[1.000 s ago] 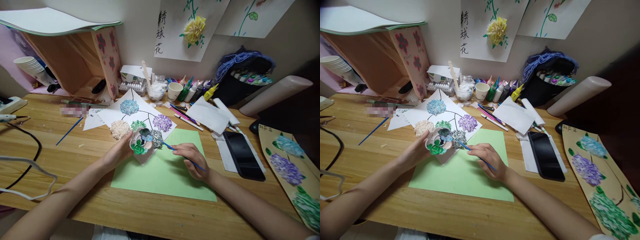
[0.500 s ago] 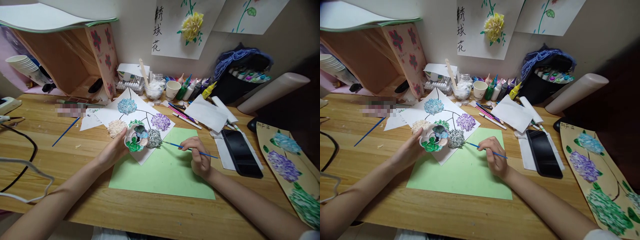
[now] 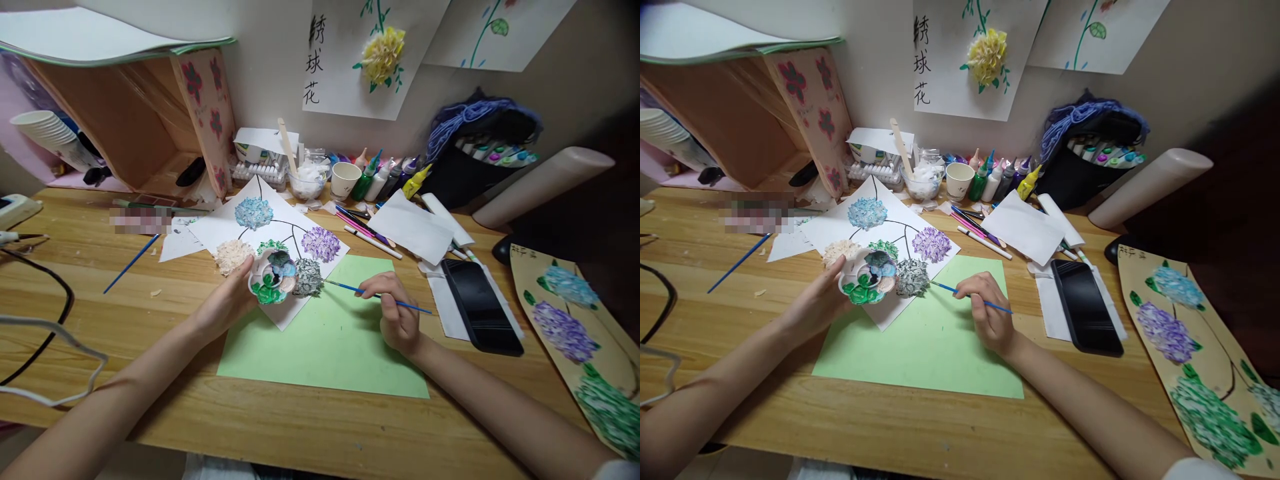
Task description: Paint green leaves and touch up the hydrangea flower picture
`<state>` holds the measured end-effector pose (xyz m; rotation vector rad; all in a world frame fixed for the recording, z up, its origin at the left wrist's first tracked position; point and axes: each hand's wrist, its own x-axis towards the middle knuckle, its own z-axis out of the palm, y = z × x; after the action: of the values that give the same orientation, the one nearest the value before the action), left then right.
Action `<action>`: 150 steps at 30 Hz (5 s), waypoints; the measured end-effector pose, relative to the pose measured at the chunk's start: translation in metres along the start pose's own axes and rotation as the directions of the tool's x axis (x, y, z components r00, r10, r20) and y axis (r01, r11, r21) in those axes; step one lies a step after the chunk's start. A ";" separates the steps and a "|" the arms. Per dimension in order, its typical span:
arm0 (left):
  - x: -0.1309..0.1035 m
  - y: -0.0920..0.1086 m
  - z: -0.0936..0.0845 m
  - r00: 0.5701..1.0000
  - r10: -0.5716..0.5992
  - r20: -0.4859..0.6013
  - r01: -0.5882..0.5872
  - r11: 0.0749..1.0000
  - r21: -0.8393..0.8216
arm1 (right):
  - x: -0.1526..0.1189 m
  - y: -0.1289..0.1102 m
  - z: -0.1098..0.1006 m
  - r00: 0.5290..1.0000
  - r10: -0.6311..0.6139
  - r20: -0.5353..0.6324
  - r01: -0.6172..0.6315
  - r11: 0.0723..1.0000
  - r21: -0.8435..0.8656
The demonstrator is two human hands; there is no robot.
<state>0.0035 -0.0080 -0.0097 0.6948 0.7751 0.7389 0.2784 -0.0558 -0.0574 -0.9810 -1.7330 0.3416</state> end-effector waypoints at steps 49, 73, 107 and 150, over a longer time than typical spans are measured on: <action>-0.002 0.020 -0.009 0.993 0.121 -0.007 -0.122 0.991 -0.053 | -0.006 0.004 0.000 0.988 0.008 -0.157 -0.004 1.000 0.030; -0.004 0.017 -0.004 0.996 0.067 -0.062 -0.069 0.997 -0.029 | -0.001 0.005 0.003 0.980 0.122 -0.160 -0.124 0.992 -0.001; -0.010 0.039 -0.012 0.970 0.241 -0.028 -0.242 0.958 -0.152 | 0.056 -0.025 0.025 0.967 -0.163 0.197 0.178 0.982 -0.058; -0.003 0.020 -0.011 0.984 0.171 -0.046 -0.175 0.980 -0.093 | 0.071 -0.039 0.030 0.913 -0.365 -0.183 0.350 0.930 -0.109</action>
<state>-0.0135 0.0042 0.0008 0.6672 0.7142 0.9441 0.2276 -0.0199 0.0027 -0.7017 -1.7062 -0.0593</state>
